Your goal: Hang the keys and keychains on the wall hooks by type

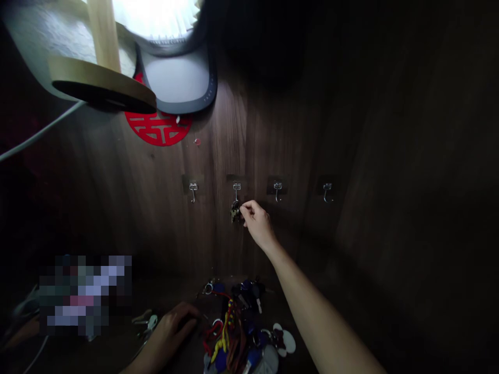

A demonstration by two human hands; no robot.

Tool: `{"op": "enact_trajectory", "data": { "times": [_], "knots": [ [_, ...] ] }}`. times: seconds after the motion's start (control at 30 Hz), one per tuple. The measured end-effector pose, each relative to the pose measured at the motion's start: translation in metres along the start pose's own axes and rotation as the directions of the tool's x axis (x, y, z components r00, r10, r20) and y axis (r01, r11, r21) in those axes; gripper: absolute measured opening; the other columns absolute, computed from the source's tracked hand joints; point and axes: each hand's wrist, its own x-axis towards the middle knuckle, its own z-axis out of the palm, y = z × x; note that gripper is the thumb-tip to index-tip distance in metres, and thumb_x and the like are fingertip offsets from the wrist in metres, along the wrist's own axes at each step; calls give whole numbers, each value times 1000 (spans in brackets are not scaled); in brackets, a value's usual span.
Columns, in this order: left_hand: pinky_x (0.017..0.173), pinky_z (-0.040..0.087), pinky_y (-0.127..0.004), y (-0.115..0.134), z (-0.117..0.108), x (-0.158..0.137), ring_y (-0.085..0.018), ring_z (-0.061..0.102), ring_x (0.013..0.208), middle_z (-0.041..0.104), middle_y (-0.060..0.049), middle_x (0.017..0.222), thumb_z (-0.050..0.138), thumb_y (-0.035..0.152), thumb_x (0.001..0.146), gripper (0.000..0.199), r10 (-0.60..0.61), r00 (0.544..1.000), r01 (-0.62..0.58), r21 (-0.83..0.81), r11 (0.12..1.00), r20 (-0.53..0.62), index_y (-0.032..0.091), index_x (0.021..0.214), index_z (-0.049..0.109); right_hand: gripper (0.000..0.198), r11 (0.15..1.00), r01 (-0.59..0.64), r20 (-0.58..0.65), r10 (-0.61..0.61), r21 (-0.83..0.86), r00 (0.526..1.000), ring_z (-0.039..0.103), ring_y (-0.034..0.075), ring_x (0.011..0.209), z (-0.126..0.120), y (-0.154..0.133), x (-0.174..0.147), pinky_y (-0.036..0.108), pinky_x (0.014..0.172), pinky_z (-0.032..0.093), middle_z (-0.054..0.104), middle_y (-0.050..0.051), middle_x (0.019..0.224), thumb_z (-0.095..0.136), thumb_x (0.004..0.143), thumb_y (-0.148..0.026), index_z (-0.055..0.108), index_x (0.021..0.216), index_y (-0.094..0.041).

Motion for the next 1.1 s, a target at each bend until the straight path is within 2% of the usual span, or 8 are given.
{"op": "enact_trajectory", "data": {
  "times": [0.23, 0.67, 0.93, 1.1],
  "knots": [
    [82, 46, -25, 3, -1, -1, -17, 62, 88, 68, -2, 91, 45, 23, 83, 18, -2, 1000, 2, -2, 1000, 2, 23, 86, 63, 19, 998, -41, 3, 41, 49, 999, 52, 9, 44, 3, 10, -27, 21, 46, 41, 58, -3, 63, 49, 81, -38, 53, 82, -19],
    [82, 46, -27, -3, 0, -2, -17, 62, 89, 68, -2, 92, 45, 22, 85, 18, 24, 999, -25, -16, 1000, -37, 22, 88, 63, 20, 959, -239, 71, 230, 152, 971, 50, 10, 44, 19, 28, -113, 22, 43, 40, 57, -2, 61, 50, 77, -37, 55, 81, -19],
    [82, 48, -30, -6, -3, -4, -19, 63, 90, 68, -4, 92, 42, 24, 85, 20, 17, 982, -25, -41, 999, -190, 22, 90, 61, 17, 959, -277, 171, 263, 62, 950, 55, 12, 51, 27, 26, -151, 23, 50, 46, 60, -1, 67, 46, 82, -34, 55, 87, -20],
    [80, 49, -31, -5, -9, -3, -19, 63, 89, 68, -4, 92, 39, 28, 86, 24, -47, 942, 15, -100, 995, -332, 20, 94, 60, 16, 963, -257, 257, 269, -79, 928, 61, 15, 62, 36, 20, -174, 25, 56, 48, 65, 0, 72, 43, 85, -31, 55, 91, -23]
  ]
}}
